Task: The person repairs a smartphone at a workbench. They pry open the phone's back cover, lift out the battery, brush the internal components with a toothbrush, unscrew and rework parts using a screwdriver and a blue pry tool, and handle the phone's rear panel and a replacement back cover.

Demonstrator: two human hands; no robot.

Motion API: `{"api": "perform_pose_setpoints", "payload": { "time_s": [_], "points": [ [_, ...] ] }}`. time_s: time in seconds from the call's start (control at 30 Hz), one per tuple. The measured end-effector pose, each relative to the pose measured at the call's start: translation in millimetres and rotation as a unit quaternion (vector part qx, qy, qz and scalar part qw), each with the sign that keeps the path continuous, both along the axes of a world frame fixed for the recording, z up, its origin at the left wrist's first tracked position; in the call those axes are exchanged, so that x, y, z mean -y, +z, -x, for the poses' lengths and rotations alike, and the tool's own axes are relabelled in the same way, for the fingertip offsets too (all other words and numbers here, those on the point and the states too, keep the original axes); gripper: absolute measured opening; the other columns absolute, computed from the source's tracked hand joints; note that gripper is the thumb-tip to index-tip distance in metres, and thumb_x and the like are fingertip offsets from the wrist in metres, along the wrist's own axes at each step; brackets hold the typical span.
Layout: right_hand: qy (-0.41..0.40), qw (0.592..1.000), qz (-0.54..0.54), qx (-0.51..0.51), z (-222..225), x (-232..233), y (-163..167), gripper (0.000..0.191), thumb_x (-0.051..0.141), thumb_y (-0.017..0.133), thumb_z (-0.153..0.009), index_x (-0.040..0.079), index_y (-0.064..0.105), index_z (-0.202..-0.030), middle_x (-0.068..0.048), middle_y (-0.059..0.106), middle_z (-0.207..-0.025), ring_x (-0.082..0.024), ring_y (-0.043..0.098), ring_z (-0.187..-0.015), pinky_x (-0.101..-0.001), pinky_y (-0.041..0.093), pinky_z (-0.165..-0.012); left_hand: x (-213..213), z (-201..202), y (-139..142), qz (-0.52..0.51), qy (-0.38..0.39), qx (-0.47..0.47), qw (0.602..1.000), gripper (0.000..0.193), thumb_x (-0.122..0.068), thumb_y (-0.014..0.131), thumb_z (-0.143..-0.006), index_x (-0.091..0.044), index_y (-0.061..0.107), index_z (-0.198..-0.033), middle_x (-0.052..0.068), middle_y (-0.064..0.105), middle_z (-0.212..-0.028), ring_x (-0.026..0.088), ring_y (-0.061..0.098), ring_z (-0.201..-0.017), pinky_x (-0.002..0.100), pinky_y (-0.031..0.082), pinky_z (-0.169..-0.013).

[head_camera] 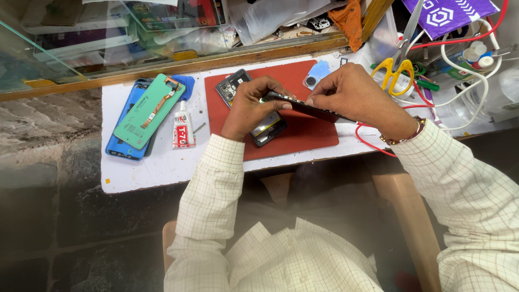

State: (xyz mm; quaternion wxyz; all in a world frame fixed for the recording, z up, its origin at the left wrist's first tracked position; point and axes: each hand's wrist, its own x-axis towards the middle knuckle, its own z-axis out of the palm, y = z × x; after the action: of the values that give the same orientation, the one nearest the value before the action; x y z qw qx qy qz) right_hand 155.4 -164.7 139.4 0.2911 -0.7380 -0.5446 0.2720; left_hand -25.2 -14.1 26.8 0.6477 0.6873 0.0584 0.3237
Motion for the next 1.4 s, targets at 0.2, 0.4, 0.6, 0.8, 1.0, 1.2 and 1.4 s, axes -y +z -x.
{"api": "perform_pose_setpoints", "payload": {
  "time_s": [0.2, 0.4, 0.6, 0.8, 1.0, 1.2, 1.4],
  "points": [
    [0.010, 1.000, 0.001, 0.012, -1.7, -2.8, 1.5, 0.017, 0.015, 0.078, -0.081, 0.003, 0.082, -0.093, -0.005, 0.071, -0.064, -0.007, 0.057, -0.056, -0.0273, 0.047, -0.051, -0.6, -0.6, -1.4, 0.017, -0.006, 0.005, 1.000, 0.021, 0.007, 0.080, -0.086, -0.002, 0.066, -0.098, 0.007, 0.076, -0.099, 0.013, 0.072, -0.098, 0.028, 0.060, -0.091],
    [0.010, 1.000, 0.001, 0.017, -0.6, -2.9, 3.0, 0.018, 0.015, 0.079, -0.081, 0.003, 0.082, -0.094, -0.006, 0.071, -0.064, -0.007, 0.054, -0.055, -0.0281, 0.046, -0.051, -1.6, -0.9, -1.6, 0.028, -0.009, 0.003, 1.000, 0.020, 0.007, 0.080, -0.086, -0.001, 0.065, -0.098, 0.007, 0.076, -0.099, 0.013, 0.072, -0.098, 0.028, 0.060, -0.091],
    [0.010, 1.000, -0.001, 0.010, -0.1, -3.2, 4.7, 0.018, 0.014, 0.078, -0.082, 0.002, 0.081, -0.094, -0.006, 0.070, -0.062, -0.007, 0.053, -0.055, -0.0281, 0.045, -0.050, -1.4, -1.3, -1.8, 0.033, -0.004, -0.002, 0.999, 0.021, 0.008, 0.080, -0.086, -0.001, 0.065, -0.098, 0.007, 0.076, -0.098, 0.013, 0.072, -0.098, 0.028, 0.060, -0.091],
    [0.000, 1.000, 0.015, 0.016, 0.7, -5.0, 6.1, 0.018, 0.015, 0.078, -0.082, 0.002, 0.082, -0.093, -0.006, 0.070, -0.061, -0.007, 0.052, -0.053, -0.0287, 0.044, -0.049, -1.0, -1.3, -0.9, 0.042, -0.006, -0.001, 0.999, 0.021, 0.008, 0.080, -0.085, -0.002, 0.066, -0.098, 0.006, 0.075, -0.098, 0.013, 0.072, -0.097, 0.028, 0.061, -0.091],
    [0.005, 1.000, 0.010, 0.022, 0.5, -5.6, 5.3, 0.018, 0.016, 0.078, -0.081, 0.002, 0.082, -0.093, -0.005, 0.071, -0.062, -0.007, 0.053, -0.052, -0.0283, 0.045, -0.049, -0.9, -0.8, -0.3, 0.027, 0.002, -0.007, 1.000, 0.021, 0.008, 0.080, -0.085, -0.001, 0.066, -0.098, 0.006, 0.075, -0.097, 0.013, 0.072, -0.096, 0.028, 0.060, -0.090],
    [0.013, 1.000, 0.007, 0.021, 0.1, -4.5, 5.6, 0.018, 0.016, 0.078, -0.082, 0.002, 0.082, -0.093, -0.007, 0.069, -0.061, -0.007, 0.051, -0.053, -0.0292, 0.043, -0.049, -1.3, -1.2, 0.0, 0.027, 0.000, -0.008, 1.000, 0.020, 0.008, 0.080, -0.085, -0.001, 0.066, -0.097, 0.006, 0.075, -0.097, 0.013, 0.072, -0.096, 0.028, 0.061, -0.089],
    [0.013, 1.000, 0.006, 0.018, 0.0, -5.7, 5.7, 0.018, 0.015, 0.078, -0.081, 0.002, 0.082, -0.092, -0.006, 0.071, -0.062, -0.007, 0.052, -0.053, -0.0279, 0.044, -0.049, -1.8, -1.1, -0.5, 0.031, -0.007, 0.000, 1.000, 0.020, 0.008, 0.080, -0.086, -0.001, 0.066, -0.098, 0.007, 0.075, -0.098, 0.013, 0.072, -0.096, 0.028, 0.060, -0.090]
  ]
}}
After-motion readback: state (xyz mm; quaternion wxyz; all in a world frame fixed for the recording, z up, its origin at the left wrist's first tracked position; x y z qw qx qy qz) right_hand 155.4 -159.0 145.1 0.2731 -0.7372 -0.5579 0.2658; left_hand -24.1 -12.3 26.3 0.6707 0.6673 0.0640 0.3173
